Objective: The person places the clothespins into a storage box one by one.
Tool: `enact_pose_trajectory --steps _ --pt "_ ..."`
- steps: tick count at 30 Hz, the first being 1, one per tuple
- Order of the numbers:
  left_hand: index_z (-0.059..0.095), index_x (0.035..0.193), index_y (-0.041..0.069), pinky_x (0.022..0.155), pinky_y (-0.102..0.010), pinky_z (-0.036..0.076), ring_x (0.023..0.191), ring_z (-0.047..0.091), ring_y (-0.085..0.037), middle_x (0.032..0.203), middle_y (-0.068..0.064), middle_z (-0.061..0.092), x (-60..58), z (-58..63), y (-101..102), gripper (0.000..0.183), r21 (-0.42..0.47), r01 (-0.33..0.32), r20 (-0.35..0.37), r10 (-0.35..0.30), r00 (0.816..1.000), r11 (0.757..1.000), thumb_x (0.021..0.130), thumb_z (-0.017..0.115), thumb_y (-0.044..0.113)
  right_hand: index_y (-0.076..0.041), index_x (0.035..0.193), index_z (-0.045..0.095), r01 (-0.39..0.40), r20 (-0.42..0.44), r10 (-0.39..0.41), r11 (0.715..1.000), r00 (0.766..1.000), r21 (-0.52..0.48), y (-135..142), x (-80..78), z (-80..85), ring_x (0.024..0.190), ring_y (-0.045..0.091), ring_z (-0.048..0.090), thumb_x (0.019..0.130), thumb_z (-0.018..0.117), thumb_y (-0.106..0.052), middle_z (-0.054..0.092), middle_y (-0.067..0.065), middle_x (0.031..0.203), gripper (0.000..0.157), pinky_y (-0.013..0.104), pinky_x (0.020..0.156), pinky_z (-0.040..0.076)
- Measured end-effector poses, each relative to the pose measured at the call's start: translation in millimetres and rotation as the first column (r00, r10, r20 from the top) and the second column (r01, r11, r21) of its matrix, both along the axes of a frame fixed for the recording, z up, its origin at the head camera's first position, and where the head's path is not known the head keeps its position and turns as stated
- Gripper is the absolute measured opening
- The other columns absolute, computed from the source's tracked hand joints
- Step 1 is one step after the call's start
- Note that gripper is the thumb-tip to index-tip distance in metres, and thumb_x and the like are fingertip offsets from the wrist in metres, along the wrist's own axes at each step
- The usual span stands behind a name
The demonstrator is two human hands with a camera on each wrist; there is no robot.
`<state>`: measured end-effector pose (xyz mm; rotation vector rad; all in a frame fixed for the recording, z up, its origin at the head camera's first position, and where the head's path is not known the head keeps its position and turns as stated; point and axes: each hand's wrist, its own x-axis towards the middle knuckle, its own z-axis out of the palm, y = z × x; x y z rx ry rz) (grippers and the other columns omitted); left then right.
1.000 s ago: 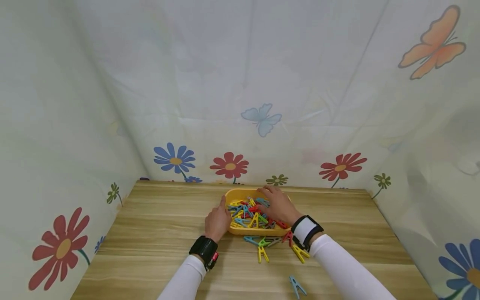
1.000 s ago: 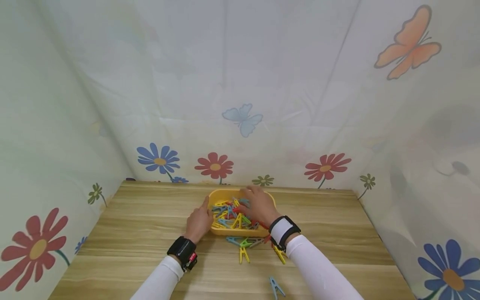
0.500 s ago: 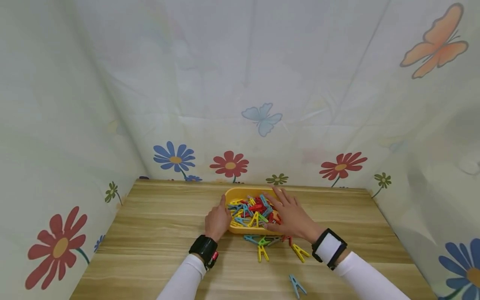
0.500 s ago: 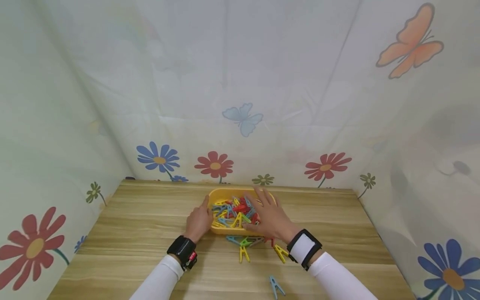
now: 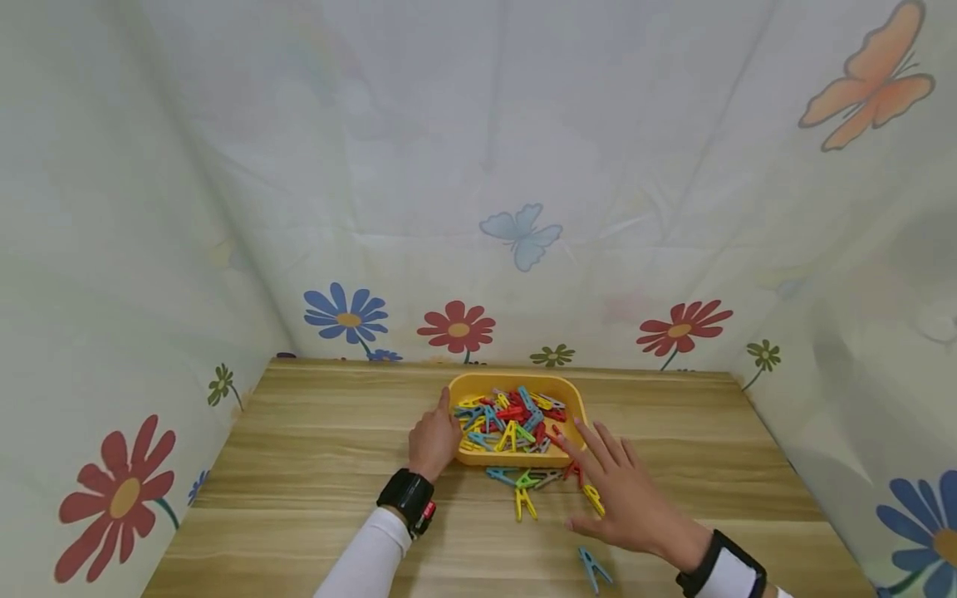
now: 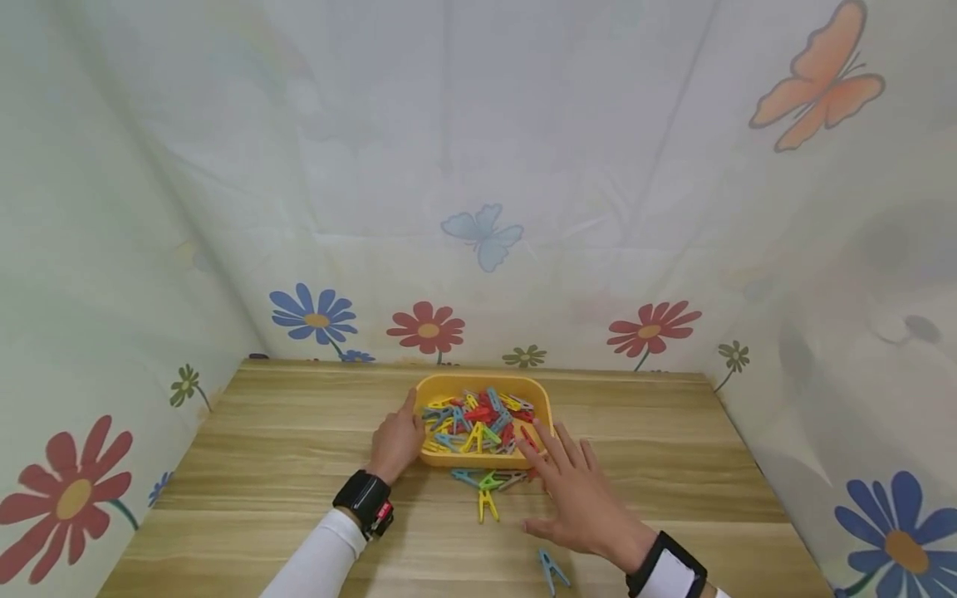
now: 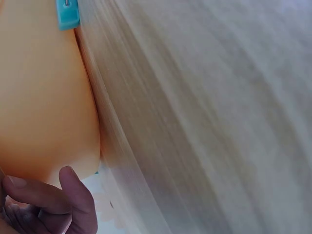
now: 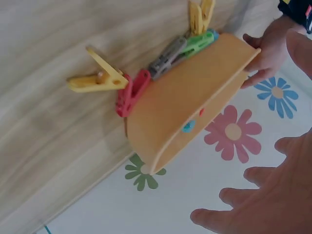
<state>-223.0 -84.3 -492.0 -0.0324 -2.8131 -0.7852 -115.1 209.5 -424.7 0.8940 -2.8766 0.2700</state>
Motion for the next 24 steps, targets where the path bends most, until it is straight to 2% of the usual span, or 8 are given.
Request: enact_pose_trajectory --steps 6,9,12,16,20,24 --pt "0.032 0.143 0.009 0.038 -0.033 0.036 0.040 0.041 -0.016 0.051 -0.002 0.044 -1.0 -2.0 0 0.056 0.000 -0.012 -0.003 0.012 1.000 1.000 0.091 0.053 0.019 -0.030 0.148 0.010 -0.007 0.058 0.004 0.999 0.998 0.052 7 19.3 -11.9 0.136 0.033 0.004 0.067 0.046 -0.081 0.000 0.004 0.154 0.102 0.065 0.098 0.019" --pt "0.032 0.142 0.009 0.038 -0.033 0.036 0.041 0.041 -0.016 0.051 -0.002 0.043 -0.9 -2.4 0 0.056 0.003 -0.010 -0.007 0.010 1.000 1.000 0.091 0.053 0.019 -0.032 0.148 0.008 -0.014 0.154 0.003 0.997 0.988 0.071 8 26.1 -20.1 0.135 0.036 0.007 0.067 0.052 -0.078 0.002 0.006 0.154 0.103 0.066 0.098 0.018" --pt "0.032 0.142 0.009 0.038 -0.033 0.035 0.040 0.041 -0.016 0.050 -0.002 0.043 -1.0 -3.1 0 0.056 0.003 -0.009 -0.009 0.009 1.000 1.000 0.091 0.053 0.019 -0.033 0.147 0.012 -0.013 0.264 -0.009 0.997 0.964 0.079 8 31.2 -30.2 0.133 0.038 0.013 0.068 0.057 -0.074 0.010 0.009 0.153 0.100 0.066 0.098 0.019" --pt "0.031 0.143 0.009 0.037 -0.032 0.034 0.039 0.041 -0.016 0.049 -0.002 0.043 -1.7 -3.9 0 0.056 -0.002 -0.008 -0.007 0.008 1.000 1.000 0.091 0.053 0.019 -0.029 0.146 0.021 -0.040 0.332 0.010 0.996 0.943 0.082 9 35.6 -45.5 0.127 0.038 0.026 0.072 0.056 -0.071 0.023 0.012 0.148 0.092 0.065 0.092 0.030" --pt "0.031 0.143 0.010 0.037 -0.032 0.034 0.039 0.040 -0.016 0.049 -0.001 0.043 -1.9 -3.7 0 0.056 -0.010 -0.012 -0.004 0.012 1.000 1.000 0.092 0.052 0.019 -0.027 0.145 0.026 -0.073 0.361 0.035 0.993 0.932 0.092 12 38.2 -58.6 0.121 0.037 0.036 0.069 0.050 -0.078 0.030 0.011 0.144 0.094 0.063 0.081 0.039" --pt "0.030 0.143 0.010 0.037 -0.031 0.032 0.039 0.040 -0.017 0.049 -0.002 0.043 -1.5 -2.1 1 0.056 0.000 -0.012 0.003 0.012 1.000 1.000 0.092 0.052 0.019 -0.029 0.140 0.035 -0.081 0.392 0.033 0.991 0.920 0.108 13 39.1 -66.5 0.108 0.029 0.045 0.065 0.047 -0.083 0.040 0.007 0.134 0.093 0.053 0.073 0.046"
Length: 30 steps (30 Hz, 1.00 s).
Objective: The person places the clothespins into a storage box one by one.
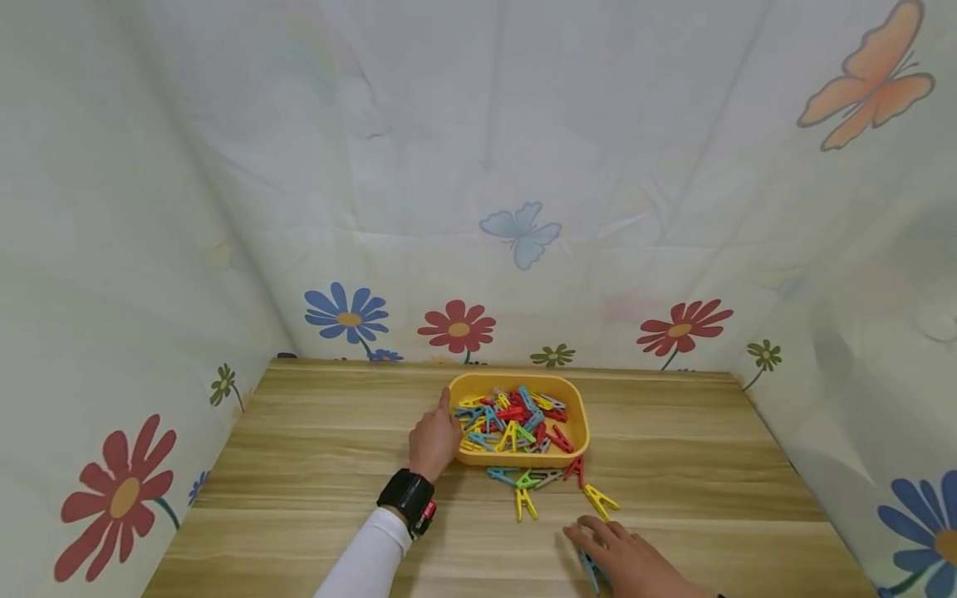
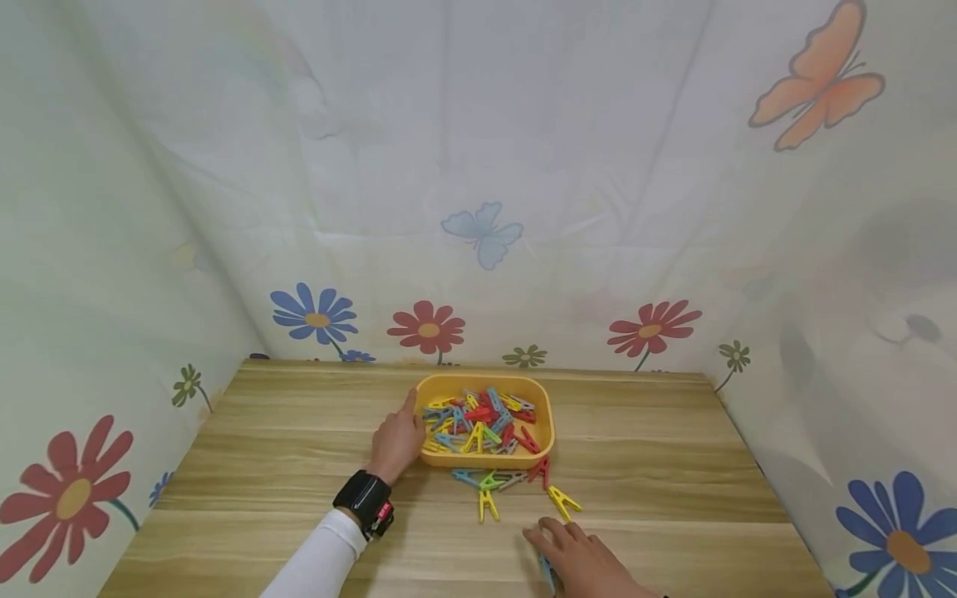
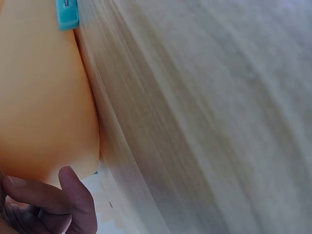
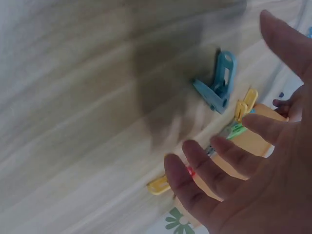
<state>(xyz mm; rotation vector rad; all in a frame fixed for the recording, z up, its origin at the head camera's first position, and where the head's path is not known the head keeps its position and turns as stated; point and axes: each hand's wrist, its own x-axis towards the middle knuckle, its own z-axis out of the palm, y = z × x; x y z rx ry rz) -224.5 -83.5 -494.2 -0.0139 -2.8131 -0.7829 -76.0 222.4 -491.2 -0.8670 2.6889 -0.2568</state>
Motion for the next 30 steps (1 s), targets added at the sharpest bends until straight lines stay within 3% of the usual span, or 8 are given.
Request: enact_pose_trajectory --steps 6,16,22,30 --pt "0.030 0.143 0.010 0.039 -0.032 0.035 0.040 0.041 -0.017 0.051 -0.002 0.043 1.5 3.4 0 0.056 0.009 -0.003 0.019 0.003 1.000 1.000 0.092 0.052 0.019 -0.033 0.122 0.052 -0.006 0.059 0.006 1.000 0.998 -0.001 1 0.9 -2.3 0.083 0.012 0.041 0.067 0.055 -0.076 0.043 -0.006 0.110 0.070 0.031 0.057 0.044" --pt "0.031 0.143 0.010 0.039 -0.034 0.037 0.041 0.041 -0.017 0.052 -0.003 0.043 1.0 1.2 1 0.056 0.019 -0.001 0.011 0.001 1.000 1.000 0.092 0.052 0.019 -0.029 0.094 0.052 0.010 0.172 0.014 0.990 0.985 -0.138 0 2.2 -11.0 0.065 0.003 0.041 0.075 0.064 -0.059 0.037 -0.009 0.090 0.037 0.025 0.055 0.042" --pt "0.032 0.143 0.010 0.039 -0.034 0.036 0.040 0.041 -0.017 0.051 -0.003 0.044 1.5 1.2 1 0.056 0.026 -0.004 0.009 0.004 1.000 1.000 0.092 0.053 0.019 -0.025 0.080 0.045 -0.008 0.127 0.021 0.995 0.992 -0.101 -3 7.1 -15.1 0.059 0.003 0.037 0.080 0.059 -0.058 0.035 -0.009 0.079 0.035 0.023 0.050 0.036" --pt "0.032 0.143 0.010 0.038 -0.033 0.035 0.039 0.041 -0.017 0.050 -0.003 0.043 1.1 1.1 0 0.056 0.025 -0.004 0.003 0.004 1.000 1.000 0.092 0.053 0.019 -0.026 0.078 0.043 -0.005 0.096 0.013 0.996 0.995 -0.084 -7 7.4 -7.0 0.056 0.003 0.035 0.080 0.054 -0.063 0.036 -0.010 0.075 0.039 0.024 0.049 0.033"
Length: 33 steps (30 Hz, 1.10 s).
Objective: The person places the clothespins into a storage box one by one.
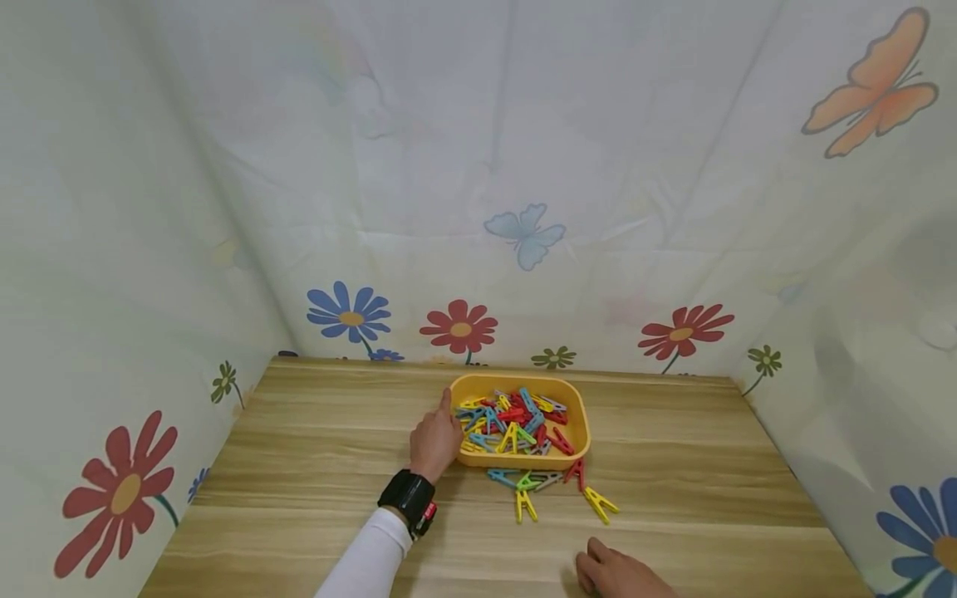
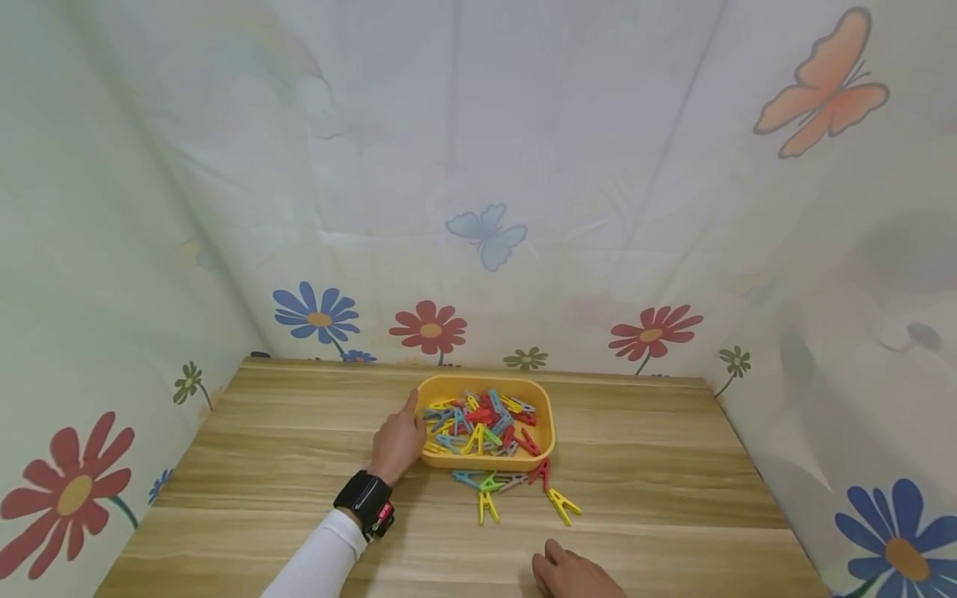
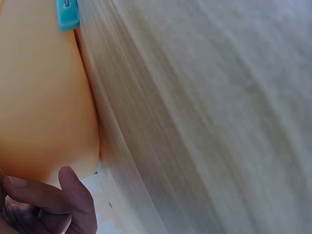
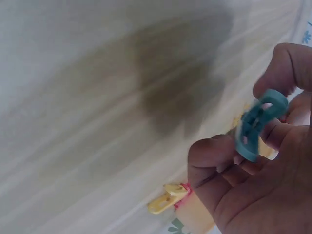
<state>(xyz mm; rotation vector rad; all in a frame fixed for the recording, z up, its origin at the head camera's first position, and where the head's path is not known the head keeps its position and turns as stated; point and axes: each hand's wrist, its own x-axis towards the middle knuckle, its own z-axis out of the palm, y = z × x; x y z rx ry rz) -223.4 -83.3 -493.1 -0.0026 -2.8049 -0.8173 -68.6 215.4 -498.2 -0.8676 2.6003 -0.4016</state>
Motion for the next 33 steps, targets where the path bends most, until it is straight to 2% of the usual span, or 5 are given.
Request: enact_pose_trajectory --steps 3,8,12,26,33 --pt "0.032 0.143 0.010 0.038 -0.034 0.036 0.040 0.041 -0.017 0.050 -0.002 0.043 -1.1 -0.6 0 0.056 -0.005 -0.003 -0.001 0.003 1.000 1.000 0.092 0.053 0.019 -0.027 0.077 0.044 0.002 -0.017 -0.003 1.000 1.000 -0.015 -1 -2.4 9.1 0.057 0.003 0.035 0.077 0.054 -0.066 0.036 -0.011 0.075 0.040 0.024 0.049 0.033" --pt "0.032 0.143 0.009 0.038 -0.034 0.038 0.040 0.041 -0.016 0.050 -0.002 0.043 -1.2 -1.2 0 0.056 -0.003 0.002 -0.008 -0.002 1.000 1.000 0.092 0.053 0.020 -0.026 0.081 0.046 -0.034 -0.081 0.030 0.999 0.996 -0.041 -3 -8.4 28.3 0.062 0.005 0.037 0.075 0.070 -0.025 0.036 -0.011 0.079 0.024 0.026 0.052 0.035" --pt "0.032 0.142 0.009 0.038 -0.033 0.036 0.039 0.040 -0.016 0.049 -0.001 0.042 -0.4 -1.6 0 0.056 -0.001 0.007 -0.021 -0.007 1.000 1.000 0.091 0.053 0.019 -0.025 0.083 0.046 -0.038 -0.190 0.028 0.998 0.981 -0.051 -5 -15.2 46.7 0.065 0.008 0.037 0.066 0.064 -0.005 0.036 -0.009 0.083 0.032 0.027 0.054 0.035" --pt "0.031 0.143 0.010 0.038 -0.032 0.034 0.040 0.041 -0.017 0.051 -0.002 0.043 -2.6 -2.2 0 0.057 0.008 0.010 -0.006 -0.010 1.000 1.000 0.091 0.053 0.018 -0.026 0.075 0.045 -0.143 -0.530 0.018 0.970 0.848 -0.196 -30 -55.2 101.1 0.060 0.007 0.036 0.068 0.056 -0.001 0.035 -0.010 0.077 0.029 0.024 0.048 0.032" --pt "0.031 0.143 0.010 0.038 -0.033 0.034 0.040 0.041 -0.016 0.051 -0.002 0.043 -2.1 -1.7 0 0.057 -0.001 0.010 -0.019 -0.010 1.000 1.000 0.091 0.053 0.018 -0.022 0.076 0.047 -0.102 -0.607 -0.030 0.978 0.794 -0.181 -46 -87.3 117.9 0.057 0.008 0.037 0.069 0.058 -0.003 0.036 -0.008 0.081 0.023 0.026 0.046 0.031"
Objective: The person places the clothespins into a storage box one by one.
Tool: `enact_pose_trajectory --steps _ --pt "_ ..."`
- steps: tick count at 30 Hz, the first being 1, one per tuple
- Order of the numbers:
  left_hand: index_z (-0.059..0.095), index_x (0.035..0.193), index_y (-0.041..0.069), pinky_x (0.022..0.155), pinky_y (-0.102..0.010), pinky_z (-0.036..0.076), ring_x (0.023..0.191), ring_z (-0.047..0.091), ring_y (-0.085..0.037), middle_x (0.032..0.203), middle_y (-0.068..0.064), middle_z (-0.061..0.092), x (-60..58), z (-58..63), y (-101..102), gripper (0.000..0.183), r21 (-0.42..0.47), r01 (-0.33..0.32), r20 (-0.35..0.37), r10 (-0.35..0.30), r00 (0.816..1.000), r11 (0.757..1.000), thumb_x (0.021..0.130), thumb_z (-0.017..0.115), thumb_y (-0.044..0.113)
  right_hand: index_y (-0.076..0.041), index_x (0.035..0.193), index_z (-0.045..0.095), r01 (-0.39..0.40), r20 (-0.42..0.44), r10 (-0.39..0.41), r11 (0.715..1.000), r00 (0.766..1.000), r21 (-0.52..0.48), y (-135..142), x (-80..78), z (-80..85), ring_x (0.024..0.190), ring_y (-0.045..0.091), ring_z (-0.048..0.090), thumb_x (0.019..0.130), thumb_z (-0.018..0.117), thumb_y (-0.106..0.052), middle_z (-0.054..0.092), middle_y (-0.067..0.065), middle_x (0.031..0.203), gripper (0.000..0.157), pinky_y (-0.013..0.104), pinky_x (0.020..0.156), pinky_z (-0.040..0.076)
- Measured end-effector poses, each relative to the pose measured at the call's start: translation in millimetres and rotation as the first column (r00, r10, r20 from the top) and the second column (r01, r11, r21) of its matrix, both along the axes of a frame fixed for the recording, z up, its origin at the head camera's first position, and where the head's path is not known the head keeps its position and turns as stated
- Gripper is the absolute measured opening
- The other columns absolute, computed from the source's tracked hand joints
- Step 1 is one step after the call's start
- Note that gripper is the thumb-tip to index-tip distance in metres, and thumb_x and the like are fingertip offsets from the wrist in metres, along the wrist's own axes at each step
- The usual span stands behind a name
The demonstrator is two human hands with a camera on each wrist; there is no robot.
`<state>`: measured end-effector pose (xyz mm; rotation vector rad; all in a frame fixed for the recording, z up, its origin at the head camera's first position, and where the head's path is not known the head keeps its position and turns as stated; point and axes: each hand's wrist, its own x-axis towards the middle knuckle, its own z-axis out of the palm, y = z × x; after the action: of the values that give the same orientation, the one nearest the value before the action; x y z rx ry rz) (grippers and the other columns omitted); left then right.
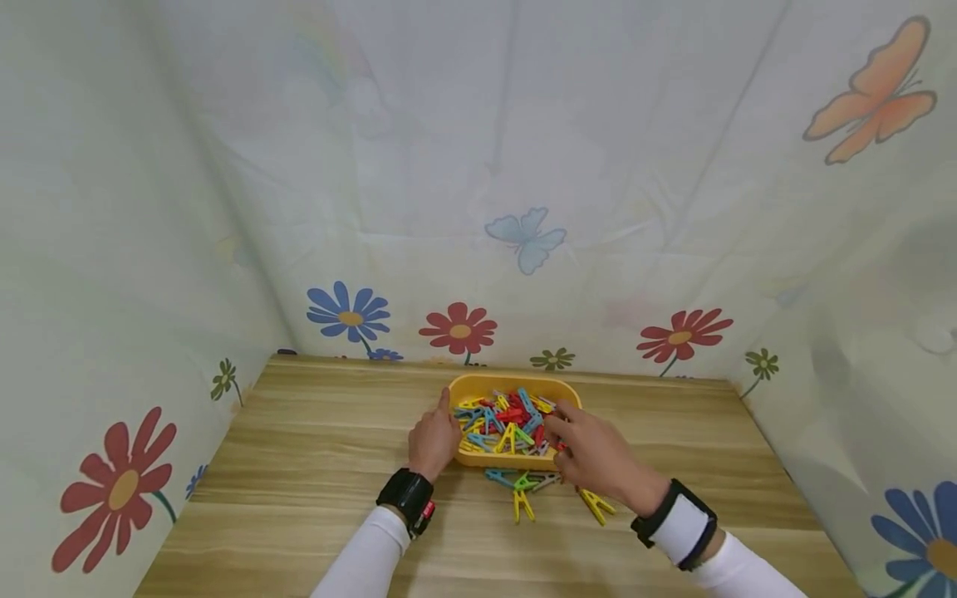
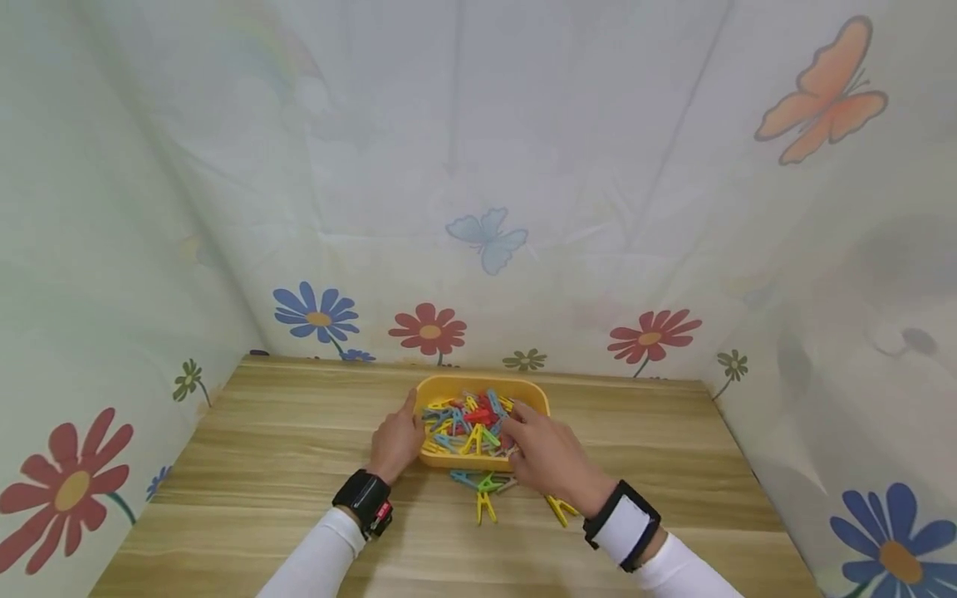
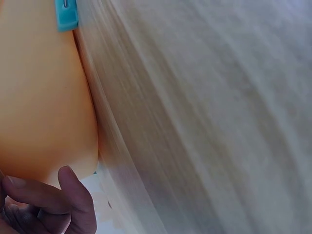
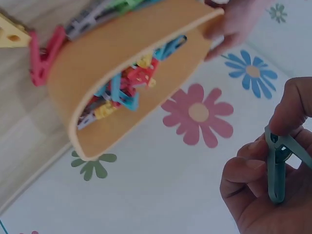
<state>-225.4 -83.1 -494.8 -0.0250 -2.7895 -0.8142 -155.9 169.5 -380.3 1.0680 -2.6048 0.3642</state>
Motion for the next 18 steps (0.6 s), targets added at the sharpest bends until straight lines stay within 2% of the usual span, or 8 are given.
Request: enact_pose_trajectory --steps 5,9,13,18 --pt "0.032 0.142 0.009 0.037 -0.033 0.035 0.039 0.040 -0.017 0.050 -0.002 0.043 0.7 0.4 0 0.056 -0.003 0.005 -0.004 -0.005 1.000 1.000 0.091 0.053 0.017 -0.019 0.081 0.051 0.007 -0.008 -0.007 0.997 1.000 -0.074 -11 -20.5 9.3 0.059 0.010 0.038 0.073 0.060 -0.003 0.039 -0.005 0.085 0.020 0.028 0.048 0.035" --pt "0.030 0.143 0.010 0.038 -0.033 0.035 0.040 0.041 -0.016 0.051 -0.002 0.043 1.3 0.7 0 0.057 -0.001 0.005 0.016 -0.005 1.000 1.000 0.091 0.053 0.018 -0.019 0.088 0.055 -0.009 0.001 0.009 0.995 1.000 -0.099 -19 -34.1 10.2 0.065 0.009 0.042 0.079 0.060 -0.007 0.046 -0.001 0.092 0.016 0.028 0.053 0.041" --pt "0.031 0.143 0.009 0.037 -0.033 0.034 0.039 0.041 -0.017 0.050 -0.002 0.043 2.3 1.1 0 0.057 0.003 0.008 0.010 -0.008 1.000 1.000 0.091 0.053 0.017 -0.017 0.098 0.058 0.005 0.024 -0.003 0.995 1.000 -0.095 -27 -47.4 3.8 0.070 0.010 0.047 0.083 0.061 -0.009 0.051 0.003 0.099 0.017 0.027 0.058 0.046" --pt "0.032 0.142 0.009 0.037 -0.033 0.034 0.039 0.040 -0.017 0.050 -0.002 0.043 2.8 0.5 0 0.056 0.000 0.005 -0.007 -0.005 1.000 1.000 0.091 0.053 0.017 -0.017 0.110 0.056 0.034 0.042 -0.032 0.998 0.999 -0.047 -35 -66.3 -10.5 0.069 0.007 0.046 0.087 0.059 -0.011 0.050 0.002 0.104 0.024 0.024 0.061 0.045"
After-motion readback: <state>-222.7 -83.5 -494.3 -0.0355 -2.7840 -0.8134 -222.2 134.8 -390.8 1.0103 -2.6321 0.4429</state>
